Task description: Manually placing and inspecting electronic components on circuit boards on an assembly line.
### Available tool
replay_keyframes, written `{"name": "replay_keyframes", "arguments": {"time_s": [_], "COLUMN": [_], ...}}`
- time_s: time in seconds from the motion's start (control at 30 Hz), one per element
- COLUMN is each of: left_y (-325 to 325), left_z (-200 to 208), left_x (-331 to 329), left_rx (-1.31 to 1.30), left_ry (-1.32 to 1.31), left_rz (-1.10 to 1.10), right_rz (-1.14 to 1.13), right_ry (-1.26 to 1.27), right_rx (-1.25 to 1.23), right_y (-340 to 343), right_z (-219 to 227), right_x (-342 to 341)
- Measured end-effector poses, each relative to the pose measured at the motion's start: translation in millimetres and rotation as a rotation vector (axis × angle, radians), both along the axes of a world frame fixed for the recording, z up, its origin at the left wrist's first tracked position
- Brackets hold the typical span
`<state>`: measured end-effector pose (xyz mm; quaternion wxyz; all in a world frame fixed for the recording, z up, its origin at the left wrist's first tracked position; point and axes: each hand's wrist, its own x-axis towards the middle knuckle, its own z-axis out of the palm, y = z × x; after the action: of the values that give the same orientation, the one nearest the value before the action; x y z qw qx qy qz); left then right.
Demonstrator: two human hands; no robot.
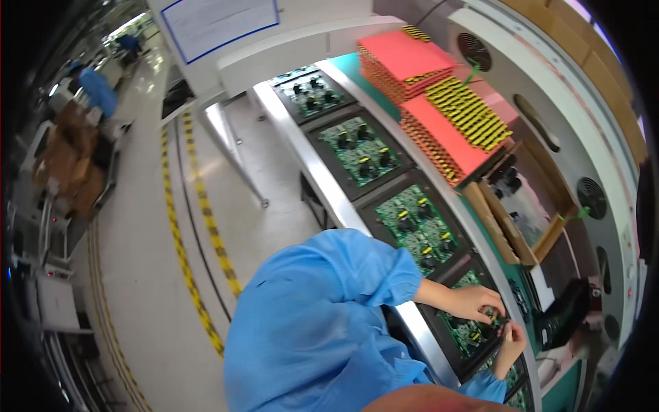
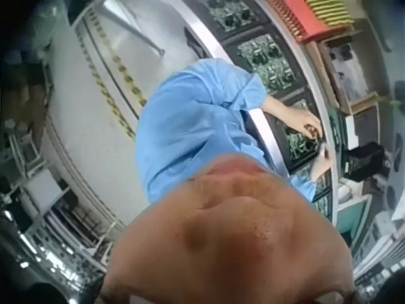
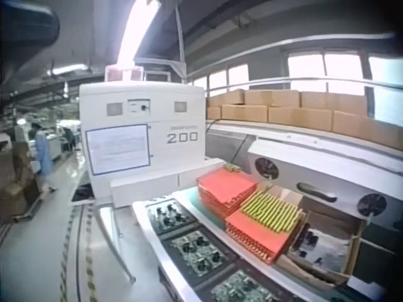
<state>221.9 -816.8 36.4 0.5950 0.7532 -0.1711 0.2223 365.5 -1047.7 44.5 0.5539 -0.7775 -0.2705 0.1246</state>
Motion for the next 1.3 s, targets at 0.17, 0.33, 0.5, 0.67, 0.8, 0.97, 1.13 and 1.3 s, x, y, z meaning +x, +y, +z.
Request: {"name": "replay_keyframes", "arguments": {"time_s": [0.17, 0.33, 0.5, 0.67, 0.8, 0.97, 1.13, 1.3], "left_y": [-4, -6, -10, -14, -4, 40, 74, 79], "left_z": [-15, -16, -23, -19, -17, 7, -22, -22], "left_x": [7, 7, 14, 16, 18, -16, -22, -16], "left_rx": [-0.062, -0.164, -0.256, -0.278, -0.343, -0.219, -0.175, -0.096], "left_ry": [-0.187, -0.15, -0.07, -0.055, -0.003, 0.266, 0.238, 0.241], "left_rz": [-0.022, 0.02, -0.107, -0.121, -0.109, 0.034, -0.034, -0.051], "right_rz": [0.05, 0.089, 0.153, 0.158, -0.094, -0.329, -0.557, -0.676], "right_ry": [0.145, 0.166, 0.25, 0.176, 0.02, -0.301, -0.265, -0.252], "right_rx": [0.058, 0.093, 0.049, -0.1, -0.068, -0.328, -0.283, -0.434], "right_y": [30, 30, 12, -23, -46, -86, -115, -129], "right_z": [3, 3, -7, -18, 8, 29, -11, -26], "right_x": [-57, -61, -52, -23, -31, -1, -11, -21]}}
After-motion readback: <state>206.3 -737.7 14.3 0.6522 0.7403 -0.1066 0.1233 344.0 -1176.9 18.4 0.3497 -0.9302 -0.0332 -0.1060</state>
